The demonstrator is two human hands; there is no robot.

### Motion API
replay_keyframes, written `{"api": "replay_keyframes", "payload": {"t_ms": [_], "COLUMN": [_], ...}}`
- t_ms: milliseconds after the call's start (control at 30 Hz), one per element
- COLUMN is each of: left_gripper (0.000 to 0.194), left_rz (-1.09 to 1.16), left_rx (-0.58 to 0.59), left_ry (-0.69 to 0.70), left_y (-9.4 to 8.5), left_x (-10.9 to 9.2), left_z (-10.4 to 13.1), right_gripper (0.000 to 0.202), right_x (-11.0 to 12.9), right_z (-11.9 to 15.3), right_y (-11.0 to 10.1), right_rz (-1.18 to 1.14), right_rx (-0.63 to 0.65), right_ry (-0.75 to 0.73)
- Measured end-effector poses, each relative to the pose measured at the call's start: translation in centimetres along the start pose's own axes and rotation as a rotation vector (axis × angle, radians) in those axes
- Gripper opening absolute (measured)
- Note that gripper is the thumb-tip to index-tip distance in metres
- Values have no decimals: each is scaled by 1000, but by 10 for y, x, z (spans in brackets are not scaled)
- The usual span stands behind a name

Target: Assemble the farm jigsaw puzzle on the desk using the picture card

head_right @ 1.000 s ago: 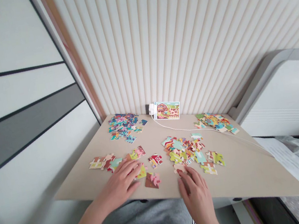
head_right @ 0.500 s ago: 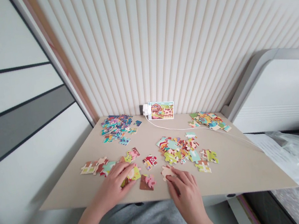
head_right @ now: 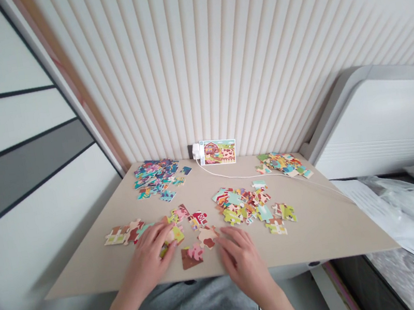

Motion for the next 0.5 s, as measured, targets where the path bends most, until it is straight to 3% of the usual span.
{"api": "replay_keyframes", "payload": {"t_ms": [133,267,400,500], "left_gripper": [41,38,34,28], "left_rz": [26,51,56,62], "left_rx": [25,23,51,82], "left_ry": [56,120,138,187], "left_y": [0,-4,-6,-8], "left_x": [-4,-10,-13,-17], "left_z": [0,-1,-1,-1], "right_gripper": [33,41,34,30], "right_x": [-42,-68,-73,-63], "right_z": [-4,-15,-20,-18], "right_y": [-9,-9,-5,-10], "right_rz": [148,231,206,183], "right_rx": [-138,-161,-145,-149], "right_ry": [98,113,99,108]}}
Point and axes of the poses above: each hand's wrist, its own z-axis away from the middle knuckle, its own y-axis out of the palm, x = y × z, the point moved 4 cm from there along -z, towards the middle knuckle, and after that the axes turned 1 degree about -z, right-handed, at the moved point
